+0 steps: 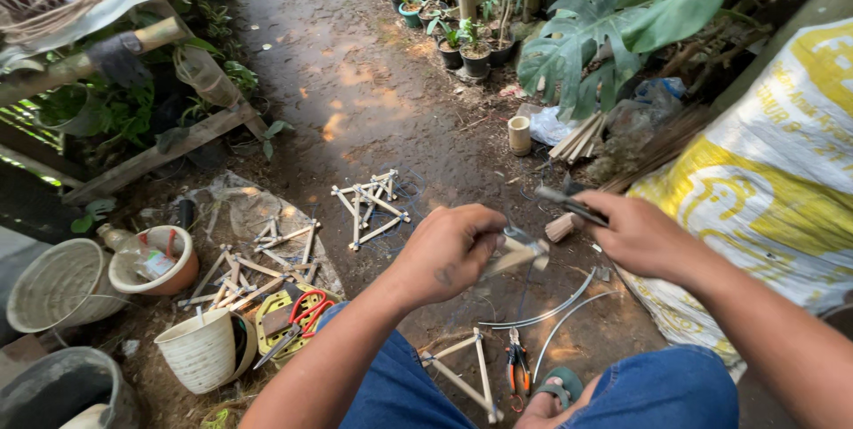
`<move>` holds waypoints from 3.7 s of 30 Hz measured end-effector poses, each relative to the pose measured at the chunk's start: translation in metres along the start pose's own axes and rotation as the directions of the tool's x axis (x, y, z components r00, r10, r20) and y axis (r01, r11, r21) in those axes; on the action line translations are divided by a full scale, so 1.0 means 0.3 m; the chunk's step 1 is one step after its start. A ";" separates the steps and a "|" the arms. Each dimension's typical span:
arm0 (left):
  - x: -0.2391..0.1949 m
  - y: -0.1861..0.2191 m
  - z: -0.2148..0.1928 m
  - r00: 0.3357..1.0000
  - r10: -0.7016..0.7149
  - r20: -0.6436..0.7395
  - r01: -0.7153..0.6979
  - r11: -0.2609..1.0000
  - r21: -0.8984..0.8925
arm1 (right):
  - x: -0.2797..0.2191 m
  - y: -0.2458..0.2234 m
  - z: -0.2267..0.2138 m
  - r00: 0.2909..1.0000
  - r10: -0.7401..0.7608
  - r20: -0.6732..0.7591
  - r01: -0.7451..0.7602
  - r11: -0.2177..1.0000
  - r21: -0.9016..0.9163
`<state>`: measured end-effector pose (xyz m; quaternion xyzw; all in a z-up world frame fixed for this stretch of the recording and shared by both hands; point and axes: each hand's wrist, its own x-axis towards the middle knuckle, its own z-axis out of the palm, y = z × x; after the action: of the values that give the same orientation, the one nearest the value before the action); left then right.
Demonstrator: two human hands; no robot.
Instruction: The person assembles small triangular wooden frames by wrapping and twisting wire around the joints using pliers. They repeatedly pick up frames, secure the wire, and place the finished units on the ground.
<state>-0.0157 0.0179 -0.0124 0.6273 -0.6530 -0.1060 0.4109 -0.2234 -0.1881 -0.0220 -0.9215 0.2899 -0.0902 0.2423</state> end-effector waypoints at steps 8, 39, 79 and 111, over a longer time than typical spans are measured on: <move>-0.077 -0.117 0.081 0.992 -0.018 -0.123 -0.002 0.987 -0.164 | -0.205 -0.048 0.127 0.974 0.025 0.224 -0.105 0.929 0.354; -0.096 -0.086 0.070 0.982 -0.184 0.039 0.188 0.966 -0.179 | -0.146 -0.351 0.039 0.878 -0.479 0.019 0.220 0.366 -0.904; -0.059 -0.114 0.093 0.928 -0.317 0.194 0.362 0.888 -0.283 | -0.005 -0.172 0.050 0.713 -0.701 -0.023 0.281 0.316 -0.906; 0.154 0.157 -0.150 0.953 -0.160 0.258 0.196 0.973 -0.121 | 0.082 -0.113 0.143 0.980 -0.200 0.009 0.027 0.178 0.984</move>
<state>-0.0142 0.0019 0.0657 0.6340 -0.6302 -0.2670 0.3600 -0.1735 -0.1613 -0.0417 -0.5779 0.0794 -0.2088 0.7849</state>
